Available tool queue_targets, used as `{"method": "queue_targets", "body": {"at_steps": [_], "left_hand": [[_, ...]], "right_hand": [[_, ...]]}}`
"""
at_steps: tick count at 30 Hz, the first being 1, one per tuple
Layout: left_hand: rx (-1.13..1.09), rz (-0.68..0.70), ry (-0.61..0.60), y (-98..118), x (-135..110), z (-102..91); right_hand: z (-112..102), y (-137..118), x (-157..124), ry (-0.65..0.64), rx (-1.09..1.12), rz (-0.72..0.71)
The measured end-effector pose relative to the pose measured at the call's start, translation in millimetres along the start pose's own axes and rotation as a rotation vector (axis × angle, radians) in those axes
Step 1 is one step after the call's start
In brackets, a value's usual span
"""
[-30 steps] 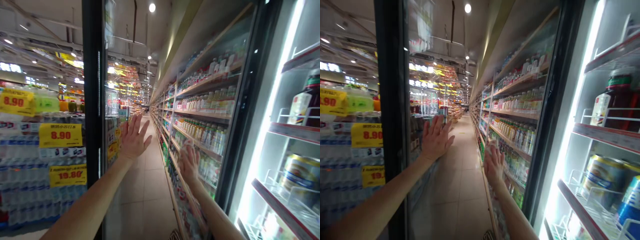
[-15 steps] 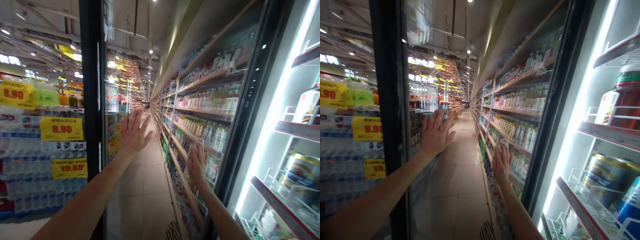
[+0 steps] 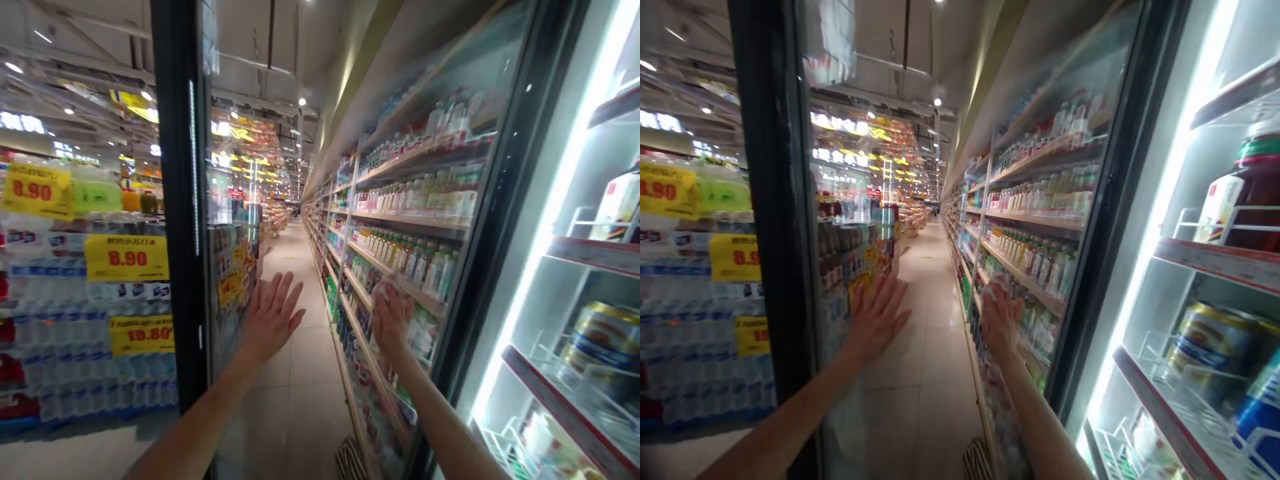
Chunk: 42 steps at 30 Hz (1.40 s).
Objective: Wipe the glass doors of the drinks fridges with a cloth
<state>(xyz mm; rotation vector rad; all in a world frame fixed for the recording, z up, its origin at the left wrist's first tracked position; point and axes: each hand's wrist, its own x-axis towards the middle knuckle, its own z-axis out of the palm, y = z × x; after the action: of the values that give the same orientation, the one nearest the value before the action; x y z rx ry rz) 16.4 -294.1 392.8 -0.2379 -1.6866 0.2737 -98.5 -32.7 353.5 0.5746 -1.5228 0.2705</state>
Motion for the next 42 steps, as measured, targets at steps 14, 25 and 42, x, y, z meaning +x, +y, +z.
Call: {"method": "queue_targets", "body": {"at_steps": [14,25,42], "left_hand": [[-0.056,0.009,-0.064,-8.4,-3.4,8.9],[-0.256,-0.07,-0.222,-14.6,-2.2,16.8],[-0.234,-0.033,-0.232,-31.1,-1.6,31.7]], "right_hand": [[-5.6,-71.6,-22.0,-0.108,0.094,-0.037],[-6.9,3.4,0.0,-0.305,0.111,-0.23],[-17.8,84.2,38.2,0.114,-0.077,0.132]]}}
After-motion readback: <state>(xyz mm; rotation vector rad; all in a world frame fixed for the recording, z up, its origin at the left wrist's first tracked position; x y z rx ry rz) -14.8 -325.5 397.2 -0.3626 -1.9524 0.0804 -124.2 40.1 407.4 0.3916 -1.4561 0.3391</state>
